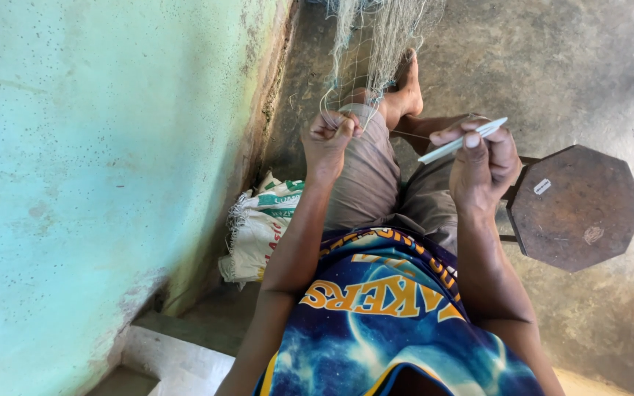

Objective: The person sits on the floor and uses a white plastic tool to thread and knot a white string into a fishing net. They repeatedly pull the string through the mesh and secure it, working on a section of the net held between their legs.

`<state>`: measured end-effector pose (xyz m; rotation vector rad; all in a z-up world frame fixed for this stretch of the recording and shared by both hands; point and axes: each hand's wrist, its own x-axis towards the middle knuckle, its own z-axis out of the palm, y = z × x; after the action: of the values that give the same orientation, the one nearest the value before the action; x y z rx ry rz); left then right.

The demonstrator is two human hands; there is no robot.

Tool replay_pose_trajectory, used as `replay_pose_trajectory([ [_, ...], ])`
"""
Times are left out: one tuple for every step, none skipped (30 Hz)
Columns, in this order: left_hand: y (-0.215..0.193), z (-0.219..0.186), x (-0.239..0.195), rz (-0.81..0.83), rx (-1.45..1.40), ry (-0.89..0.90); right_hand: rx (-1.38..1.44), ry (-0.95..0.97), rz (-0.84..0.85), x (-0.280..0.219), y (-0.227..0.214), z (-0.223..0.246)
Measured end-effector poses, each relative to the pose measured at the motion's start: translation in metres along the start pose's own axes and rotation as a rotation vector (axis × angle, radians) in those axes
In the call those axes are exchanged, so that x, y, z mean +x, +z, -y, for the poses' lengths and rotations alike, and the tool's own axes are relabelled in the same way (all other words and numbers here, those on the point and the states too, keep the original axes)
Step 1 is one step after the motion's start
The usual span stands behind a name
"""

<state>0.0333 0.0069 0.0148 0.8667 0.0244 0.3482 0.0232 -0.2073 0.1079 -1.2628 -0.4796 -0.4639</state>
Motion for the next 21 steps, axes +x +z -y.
replay_pose_trajectory([
  [0.000,0.001,0.000,0.006,0.006,0.029,0.032,0.022,-0.013,-0.002,0.004,0.006],
  [-0.001,0.003,0.000,0.013,0.012,0.058,0.064,0.044,-0.027,-0.004,0.008,0.012],
  [0.001,0.003,-0.002,0.013,0.012,0.058,0.064,0.045,-0.027,-0.012,0.004,0.011],
  [0.002,0.004,-0.004,0.018,0.024,0.070,0.110,0.065,-0.036,-0.021,0.000,0.009],
  [0.004,0.004,-0.005,0.025,0.035,0.082,0.155,0.083,-0.045,-0.029,-0.003,0.008],
  [0.005,0.003,-0.006,0.026,0.035,0.082,0.155,0.082,-0.045,-0.039,-0.001,0.010],
  [0.006,0.002,-0.008,0.026,0.040,0.076,0.193,0.078,-0.003,-0.049,0.001,0.013],
  [0.008,0.002,-0.009,0.026,0.044,0.069,0.231,0.073,0.039,-0.059,0.003,0.015],
  [0.008,0.000,-0.011,0.026,0.043,0.071,0.231,0.072,0.040,-0.061,0.015,0.026],
  [0.008,-0.002,-0.013,0.047,0.007,0.031,0.177,0.091,0.154,-0.062,0.027,0.037],
  [0.009,-0.004,-0.015,0.070,-0.029,-0.011,0.122,0.112,0.265,-0.064,0.039,0.048],
  [0.007,-0.001,-0.017,0.071,-0.030,-0.011,0.120,0.111,0.265,-0.066,0.043,0.051],
  [0.005,0.001,-0.018,0.093,-0.111,-0.071,0.083,0.114,0.310,-0.068,0.047,0.052],
  [0.004,0.004,-0.019,0.114,-0.191,-0.131,0.046,0.117,0.355,-0.070,0.051,0.055],
  [0.005,0.002,-0.017,0.120,-0.192,-0.130,0.044,0.111,0.354,-0.067,0.052,0.055],
  [0.006,0.001,-0.015,0.117,-0.199,-0.145,0.025,0.105,0.349,-0.064,0.054,0.055],
  [0.006,-0.002,-0.014,0.112,-0.204,-0.161,0.006,0.101,0.343,-0.061,0.056,0.056],
  [0.005,0.002,-0.013,0.116,-0.203,-0.162,0.005,0.098,0.340,-0.059,0.057,0.055],
  [0.006,0.005,-0.009,0.123,-0.226,-0.142,-0.020,0.061,0.360,-0.055,0.058,0.053],
  [0.006,0.008,-0.005,0.130,-0.248,-0.121,-0.046,0.024,0.379,-0.051,0.059,0.052],
  [0.007,0.009,-0.002,0.135,-0.247,-0.121,-0.047,0.019,0.376,-0.049,0.061,0.051],
])
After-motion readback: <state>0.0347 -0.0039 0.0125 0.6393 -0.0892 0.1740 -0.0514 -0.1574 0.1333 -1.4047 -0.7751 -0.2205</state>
